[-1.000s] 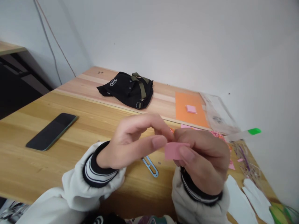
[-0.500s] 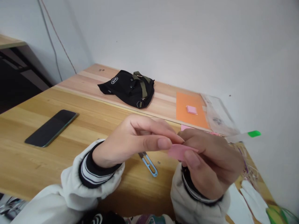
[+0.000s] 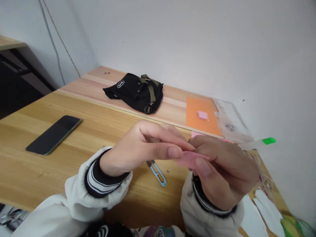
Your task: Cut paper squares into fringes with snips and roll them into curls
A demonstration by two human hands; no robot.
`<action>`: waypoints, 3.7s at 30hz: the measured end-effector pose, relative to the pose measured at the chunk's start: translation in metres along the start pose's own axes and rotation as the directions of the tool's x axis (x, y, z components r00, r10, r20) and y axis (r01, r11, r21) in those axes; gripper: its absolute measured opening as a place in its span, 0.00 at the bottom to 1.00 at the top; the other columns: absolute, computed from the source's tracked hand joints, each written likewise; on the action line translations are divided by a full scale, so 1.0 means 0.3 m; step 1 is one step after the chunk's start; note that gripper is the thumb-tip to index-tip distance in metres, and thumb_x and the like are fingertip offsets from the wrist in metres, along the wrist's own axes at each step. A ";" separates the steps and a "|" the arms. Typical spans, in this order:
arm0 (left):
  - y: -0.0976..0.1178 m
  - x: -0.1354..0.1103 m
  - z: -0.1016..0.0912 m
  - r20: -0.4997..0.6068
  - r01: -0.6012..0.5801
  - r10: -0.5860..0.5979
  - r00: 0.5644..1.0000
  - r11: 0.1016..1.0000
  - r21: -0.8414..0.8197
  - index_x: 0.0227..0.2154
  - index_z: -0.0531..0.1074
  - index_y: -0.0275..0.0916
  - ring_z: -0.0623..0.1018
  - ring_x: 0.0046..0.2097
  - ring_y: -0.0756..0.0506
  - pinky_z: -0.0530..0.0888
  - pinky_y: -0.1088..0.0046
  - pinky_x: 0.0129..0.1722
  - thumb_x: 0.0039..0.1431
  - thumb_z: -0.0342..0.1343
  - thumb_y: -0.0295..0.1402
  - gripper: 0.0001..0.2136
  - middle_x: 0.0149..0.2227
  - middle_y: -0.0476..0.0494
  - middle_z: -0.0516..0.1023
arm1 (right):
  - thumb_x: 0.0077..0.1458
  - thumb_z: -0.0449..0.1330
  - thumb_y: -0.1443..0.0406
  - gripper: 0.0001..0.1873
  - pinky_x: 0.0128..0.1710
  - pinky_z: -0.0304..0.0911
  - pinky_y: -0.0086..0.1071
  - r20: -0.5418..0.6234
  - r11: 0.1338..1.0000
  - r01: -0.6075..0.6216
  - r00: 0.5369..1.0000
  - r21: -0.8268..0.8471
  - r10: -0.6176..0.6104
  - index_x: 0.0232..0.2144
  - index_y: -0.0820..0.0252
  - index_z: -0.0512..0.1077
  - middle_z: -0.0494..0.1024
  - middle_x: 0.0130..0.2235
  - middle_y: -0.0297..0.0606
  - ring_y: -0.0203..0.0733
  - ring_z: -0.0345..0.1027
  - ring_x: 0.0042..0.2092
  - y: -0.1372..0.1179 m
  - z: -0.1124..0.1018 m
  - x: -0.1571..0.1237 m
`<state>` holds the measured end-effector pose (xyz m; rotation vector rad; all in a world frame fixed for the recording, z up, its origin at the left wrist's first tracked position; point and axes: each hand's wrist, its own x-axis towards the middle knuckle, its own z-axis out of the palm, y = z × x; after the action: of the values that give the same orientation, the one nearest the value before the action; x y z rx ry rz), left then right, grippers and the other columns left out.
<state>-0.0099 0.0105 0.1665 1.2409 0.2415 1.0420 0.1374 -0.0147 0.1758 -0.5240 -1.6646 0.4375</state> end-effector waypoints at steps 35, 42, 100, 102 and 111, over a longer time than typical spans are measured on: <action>-0.002 0.002 0.035 -0.201 -0.067 0.101 0.974 0.983 0.169 0.30 0.80 0.36 0.80 0.33 0.50 0.77 0.79 0.33 0.55 0.59 0.25 0.04 0.29 0.47 0.82 | 0.50 0.53 0.75 0.11 0.16 0.46 0.29 0.011 0.992 -0.057 0.998 -0.110 0.058 0.20 0.58 0.62 0.61 0.17 0.30 0.30 0.51 0.18 0.015 -0.018 -0.008; -0.004 0.005 0.042 -0.236 -0.077 0.132 0.963 0.970 0.229 0.28 0.79 0.36 0.80 0.31 0.51 0.76 0.79 0.32 0.55 0.60 0.27 0.04 0.28 0.47 0.81 | 0.52 0.53 0.73 0.13 0.15 0.45 0.30 -0.008 0.988 -0.067 0.998 -0.137 0.067 0.18 0.57 0.62 0.60 0.16 0.30 0.32 0.51 0.17 0.011 -0.014 -0.005; -0.009 0.008 0.024 -0.144 -0.072 0.089 0.986 0.990 0.119 0.32 0.81 0.38 0.81 0.35 0.51 0.78 0.80 0.37 0.55 0.60 0.27 0.04 0.31 0.47 0.82 | 0.47 0.54 0.78 0.13 0.15 0.44 0.28 -0.032 0.996 -0.007 0.999 -0.088 0.004 0.17 0.61 0.65 0.60 0.16 0.29 0.28 0.51 0.17 0.013 -0.015 0.004; -0.005 0.009 0.029 -0.163 -0.063 0.082 0.983 0.991 0.117 0.31 0.81 0.38 0.80 0.35 0.52 0.78 0.82 0.36 0.55 0.60 0.25 0.05 0.31 0.48 0.82 | 0.47 0.54 0.78 0.13 0.15 0.45 0.28 -0.016 0.994 0.005 1.000 -0.110 -0.006 0.17 0.61 0.65 0.60 0.16 0.29 0.28 0.52 0.17 0.012 -0.017 0.007; -0.002 0.009 0.045 -0.237 -0.070 0.120 0.964 0.976 0.208 0.28 0.80 0.39 0.80 0.31 0.52 0.77 0.82 0.31 0.52 0.62 0.25 0.04 0.27 0.50 0.81 | 0.49 0.55 0.77 0.13 0.15 0.46 0.29 0.018 0.993 -0.004 1.000 -0.120 0.007 0.18 0.60 0.64 0.61 0.17 0.29 0.30 0.54 0.17 0.012 -0.023 0.007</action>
<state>0.0008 0.0038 0.1720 1.3091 0.4934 1.2838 0.1443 -0.0106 0.1765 -0.6147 -1.7144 0.3487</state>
